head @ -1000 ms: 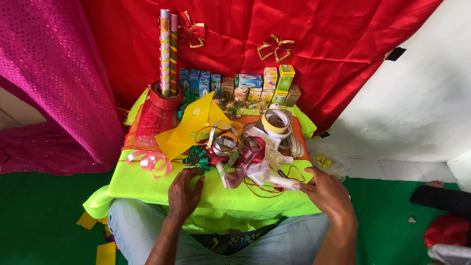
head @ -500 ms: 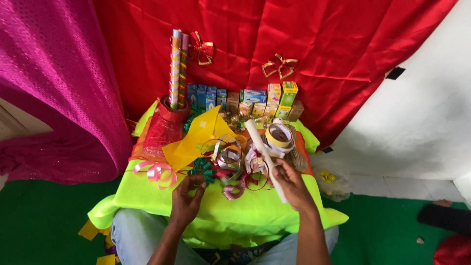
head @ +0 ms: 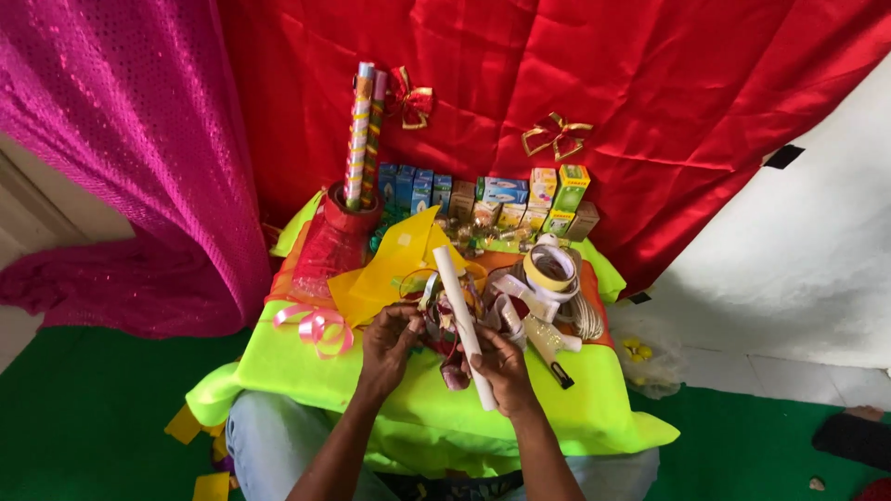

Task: The person wraps a decorative ribbon around a cylindrical object, secures it, and places the finished item into a red container. They then pick up two white cylindrical objects and handle them briefly.

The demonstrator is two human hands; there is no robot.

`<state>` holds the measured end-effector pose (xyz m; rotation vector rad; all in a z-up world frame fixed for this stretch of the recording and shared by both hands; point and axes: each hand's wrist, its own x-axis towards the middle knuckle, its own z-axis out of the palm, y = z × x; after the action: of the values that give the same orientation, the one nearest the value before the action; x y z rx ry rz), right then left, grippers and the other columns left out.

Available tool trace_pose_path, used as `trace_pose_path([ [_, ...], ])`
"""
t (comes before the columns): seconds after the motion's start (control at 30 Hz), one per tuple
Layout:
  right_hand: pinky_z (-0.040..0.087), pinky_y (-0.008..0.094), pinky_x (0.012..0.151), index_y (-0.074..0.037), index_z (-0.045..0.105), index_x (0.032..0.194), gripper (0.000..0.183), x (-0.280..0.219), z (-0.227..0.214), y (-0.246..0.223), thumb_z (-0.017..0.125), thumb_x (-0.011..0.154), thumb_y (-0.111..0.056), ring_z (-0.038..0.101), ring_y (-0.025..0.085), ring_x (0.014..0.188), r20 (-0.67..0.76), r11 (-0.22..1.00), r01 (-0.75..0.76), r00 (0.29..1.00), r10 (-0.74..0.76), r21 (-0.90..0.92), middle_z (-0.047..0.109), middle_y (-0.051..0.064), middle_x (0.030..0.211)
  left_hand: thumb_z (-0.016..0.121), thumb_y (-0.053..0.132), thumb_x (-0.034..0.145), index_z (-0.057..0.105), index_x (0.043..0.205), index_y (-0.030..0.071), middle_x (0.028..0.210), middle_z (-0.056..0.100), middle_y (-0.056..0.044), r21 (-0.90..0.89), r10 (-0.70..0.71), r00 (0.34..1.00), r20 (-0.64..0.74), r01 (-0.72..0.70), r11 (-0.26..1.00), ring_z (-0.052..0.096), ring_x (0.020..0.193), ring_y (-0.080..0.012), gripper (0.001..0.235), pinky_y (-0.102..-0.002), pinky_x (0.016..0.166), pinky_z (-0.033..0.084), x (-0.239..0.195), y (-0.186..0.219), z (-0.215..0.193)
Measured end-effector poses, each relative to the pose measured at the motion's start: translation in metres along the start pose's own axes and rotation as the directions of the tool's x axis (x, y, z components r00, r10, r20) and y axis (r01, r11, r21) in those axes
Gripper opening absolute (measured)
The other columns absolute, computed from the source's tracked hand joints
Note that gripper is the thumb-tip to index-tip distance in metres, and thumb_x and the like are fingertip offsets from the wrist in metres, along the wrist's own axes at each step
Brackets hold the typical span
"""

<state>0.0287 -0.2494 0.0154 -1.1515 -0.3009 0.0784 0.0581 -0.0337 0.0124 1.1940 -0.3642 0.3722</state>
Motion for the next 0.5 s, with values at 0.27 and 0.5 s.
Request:
trace_pose_path([
  [0.27,0.061,0.041,0.086,0.001,0.055,0.145,0.062,-0.008,-0.004,0.007,0.075,0.087,-0.005,0.07,0.025,0.098,0.009,0.998,-0.004,1.0,0.005,-0.067,0.07,0.018,0.126,0.079,0.022,0.088,0.06,0.111,0.01,0.099,0.068,-0.004,0.125,-0.033,0.986,0.161,0.012,0.992,0.07,0.086,-0.0169,0.032,-0.03,0.068,0.065,-0.005,0.022,0.003],
  [0.5,0.071,0.051,0.073,0.002,0.061,0.137,0.057,-0.013,0.011,-0.011,0.078,0.084,-0.005,0.07,0.023,0.086,0.015,0.992,-0.093,0.995,0.095,-0.08,0.07,0.014,0.114,0.084,0.019,0.086,0.062,0.108,0.009,0.085,0.069,-0.003,0.272,-0.043,0.995,0.09,0.017,0.962,0.069,0.068,-0.0127,0.032,-0.026,0.055,0.059,-0.005,0.026,0.01],
])
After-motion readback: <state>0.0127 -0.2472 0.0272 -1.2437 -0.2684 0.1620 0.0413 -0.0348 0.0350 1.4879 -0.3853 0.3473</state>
